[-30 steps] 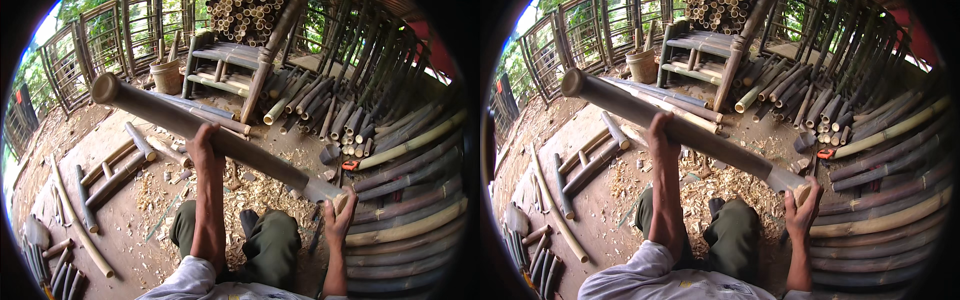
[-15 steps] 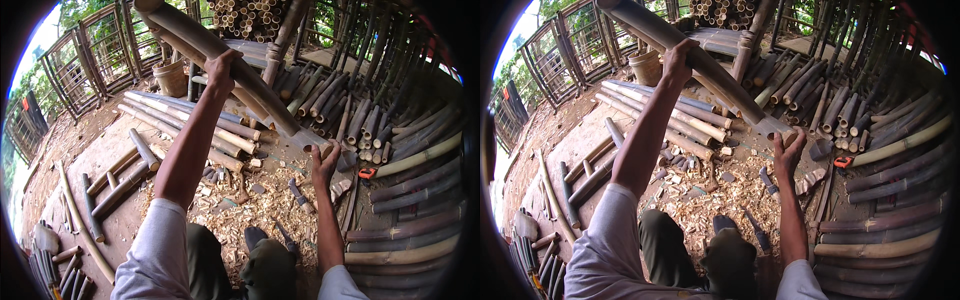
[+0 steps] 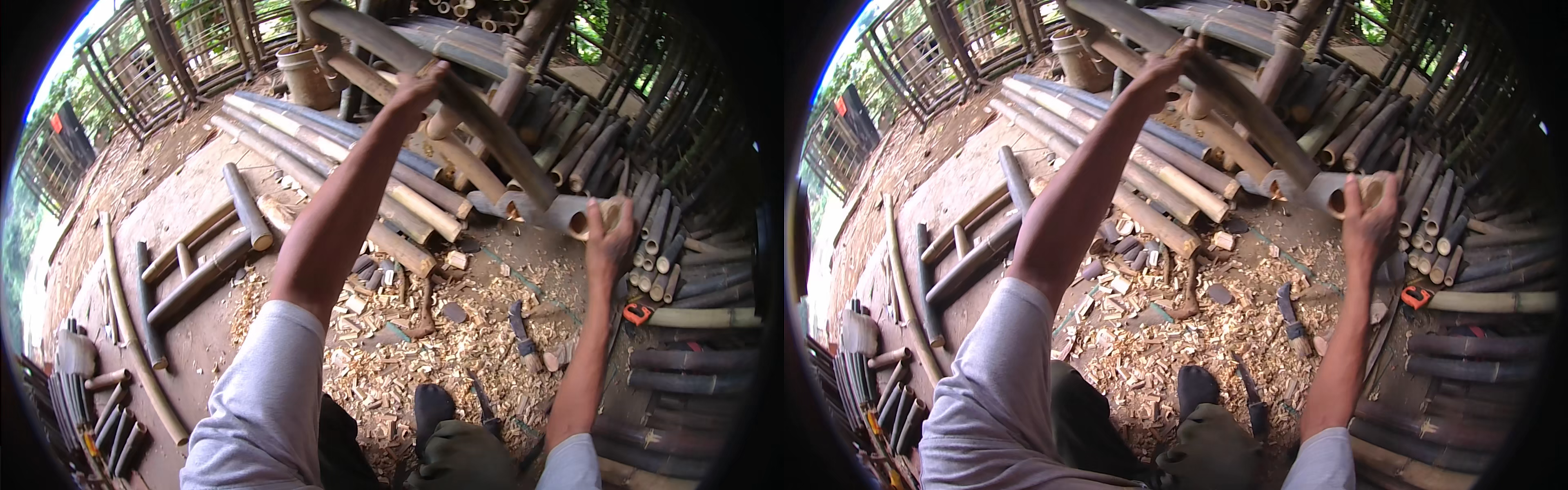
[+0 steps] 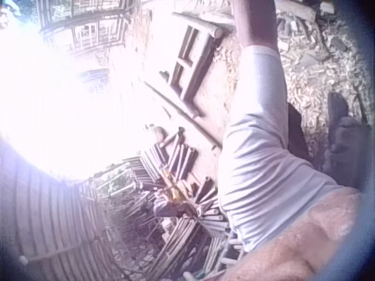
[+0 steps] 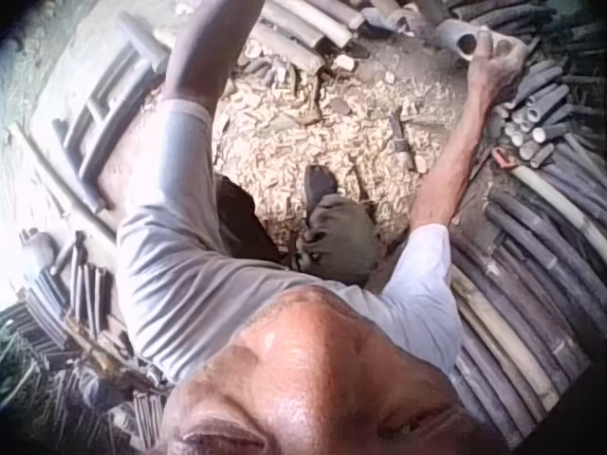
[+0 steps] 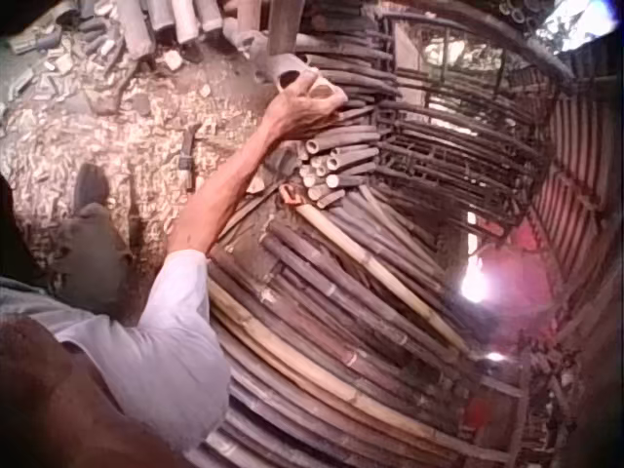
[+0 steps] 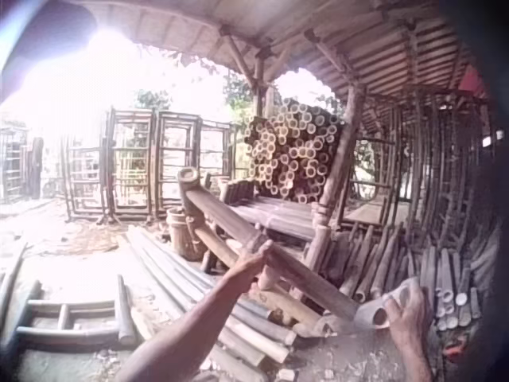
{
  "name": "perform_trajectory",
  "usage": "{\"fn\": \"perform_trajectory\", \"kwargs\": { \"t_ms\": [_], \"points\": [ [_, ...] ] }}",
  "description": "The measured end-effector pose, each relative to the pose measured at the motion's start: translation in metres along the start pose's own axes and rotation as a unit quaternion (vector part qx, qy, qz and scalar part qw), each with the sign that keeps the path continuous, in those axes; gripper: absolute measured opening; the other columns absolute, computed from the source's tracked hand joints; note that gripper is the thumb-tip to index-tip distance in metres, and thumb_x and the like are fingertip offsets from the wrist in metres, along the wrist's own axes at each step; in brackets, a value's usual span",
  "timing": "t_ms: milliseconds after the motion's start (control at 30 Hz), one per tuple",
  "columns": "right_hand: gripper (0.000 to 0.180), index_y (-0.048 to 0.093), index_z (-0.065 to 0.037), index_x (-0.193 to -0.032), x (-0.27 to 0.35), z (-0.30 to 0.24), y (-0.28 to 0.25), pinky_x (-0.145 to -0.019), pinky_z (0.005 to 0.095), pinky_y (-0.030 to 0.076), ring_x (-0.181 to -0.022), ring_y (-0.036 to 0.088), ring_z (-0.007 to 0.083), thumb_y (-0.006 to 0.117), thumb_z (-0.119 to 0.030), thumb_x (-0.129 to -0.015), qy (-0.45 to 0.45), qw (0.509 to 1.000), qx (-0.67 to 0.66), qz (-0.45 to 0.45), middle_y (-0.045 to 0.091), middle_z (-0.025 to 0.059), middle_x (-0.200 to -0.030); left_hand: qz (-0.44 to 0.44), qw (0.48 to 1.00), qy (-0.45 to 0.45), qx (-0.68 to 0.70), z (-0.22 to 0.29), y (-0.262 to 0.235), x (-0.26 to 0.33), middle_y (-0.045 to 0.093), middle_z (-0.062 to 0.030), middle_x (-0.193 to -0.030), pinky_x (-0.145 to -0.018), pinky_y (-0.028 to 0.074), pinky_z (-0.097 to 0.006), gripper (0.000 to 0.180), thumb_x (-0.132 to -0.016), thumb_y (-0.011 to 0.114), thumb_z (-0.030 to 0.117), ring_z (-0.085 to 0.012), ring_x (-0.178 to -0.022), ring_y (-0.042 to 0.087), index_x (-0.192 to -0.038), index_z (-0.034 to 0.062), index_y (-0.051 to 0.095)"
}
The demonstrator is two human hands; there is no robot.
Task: The person assembles a bamboo structure by inserting bamboo poles into pre-cut holes in a frame. They use a wooden mallet to hammer the poles into place and a knife to trim excess material. The person works on the floor, surrounded by bamboo pieces and tools.
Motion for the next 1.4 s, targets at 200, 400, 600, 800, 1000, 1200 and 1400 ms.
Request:
{"fn": "perform_trajectory", "kwargs": {
  "t_ms": [200, 400, 600, 800, 1000, 1200, 1400],
  "points": [
    [0.06, 0.065, -0.013, -0.117, -0.118, -0.056, 0.097, -0.089, 0.0557, 0.051, -0.11, 0.066, 0.045, 0.068, -0.062, -0.083, -0.015, 0.995, 0.031, -0.097, 0.071, 0.0228, -0.114, -0.149, 0.982, 0.06, -0.097, -0.07, -0.017, 0.003, 0.055, -0.0295, -0.142, -0.107, 0.048, -0.047, 0.068, -0.095, 0.075, 0.034, -0.0357, -0.129, 0.057, -0.143, -0.007, 0.05],
    [0.079, 0.061, -0.005, -0.135, -0.206, -0.066, 0.156, -0.103, 0.0511, 0.048, -0.125, 0.06, 0.0469, 0.07, -0.061, -0.081, -0.012, 0.99, 0.111, -0.092, 0.064, 0.028, -0.133, -0.147, 0.957, 0.028, -0.247, -0.227, -0.115, 0.133, 0.065, -0.0224, -0.13, -0.103, 0.051, -0.044, 0.051, -0.086, 0.077, 0.026, -0.0319, -0.12, 0.063, -0.128, -0.001, 0.065],
    [0.085, 0.057, -0.01, -0.145, -0.198, -0.139, 0.193, -0.112, 0.0538, 0.042, -0.137, 0.054, 0.0433, 0.06, -0.068, -0.082, 0.008, 0.975, 0.131, -0.178, 0.057, 0.0253, -0.147, 0.225, 0.869, -0.103, -0.428, -0.362, -0.384, 0.253, 0.062, -0.0201, -0.122, -0.101, 0.05, -0.046, 0.041, -0.086, 0.072, 0.014, -0.0332, -0.108, 0.062, -0.123, -0.0025, 0.066],
    [0.079, 0.061, -0.017, -0.141, -0.201, -0.187, 0.234, -0.109, 0.0531, 0.046, -0.132, 0.059, 0.0416, 0.059, -0.066, -0.079, -0.042, 0.965, 0.169, -0.195, 0.062, 0.0203, -0.143, 0.192, 0.811, -0.152, -0.531, -0.4, -0.379, 0.303, 0.03, -0.0203, -0.16, -0.121, 0.025, -0.055, 0.086, -0.089, 0.07, 0.039, -0.0425, -0.149, 0.027, -0.159, 0.0116, 0.029],
    [0.061, 0.072, 0.0, -0.102, -0.264, -0.138, 0.259, -0.083, 0.0453, 0.051, -0.093, 0.071, 0.0379, 0.068, -0.057, -0.079, -0.161, 0.96, 0.052, -0.225, 0.073, 0.0231, -0.098, 0.135, 0.832, -0.149, -0.517, -0.398, -0.356, 0.303, 0.018, -0.0192, -0.168, -0.125, 0.012, -0.056, 0.094, -0.086, 0.07, 0.049, -0.0418, -0.156, 0.014, -0.163, 0.0225, 0.023],
    [0.058, 0.073, 0.002, -0.099, -0.317, -0.095, 0.304, -0.079, 0.0426, 0.052, -0.081, 0.07, 0.0266, 0.073, -0.053, -0.082, -0.132, 0.955, -0.014, -0.264, 0.073, 0.0191, -0.09, 0.13, 0.837, -0.136, -0.513, -0.398, -0.364, 0.302, 0.018, -0.0186, -0.168, -0.124, 0.012, -0.059, 0.103, -0.08, 0.079, 0.043, -0.0435, -0.155, 0.013, -0.163, 0.0222, 0.022],
    [0.087, 0.055, -0.009, -0.13, -0.294, -0.061, 0.328, -0.064, 0.0451, 0.057, -0.104, 0.067, 0.0319, 0.077, -0.072, -0.075, 0.004, 0.991, -0.08, -0.105, 0.069, 0.0192, -0.112, 0.145, 0.84, -0.139, -0.504, -0.4, -0.368, 0.309, 0.022, -0.0181, -0.166, -0.123, 0.014, -0.06, 0.102, -0.077, 0.083, 0.037, -0.047, -0.153, 0.015, -0.161, 0.0227, 0.028]
  ]
}}
Point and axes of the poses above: each hand's wrist, its own x-axis away from the middle knuckle, its own y-axis out of the palm, z = x × y, the point moved 5 cm from there along -x, towards the middle knuckle
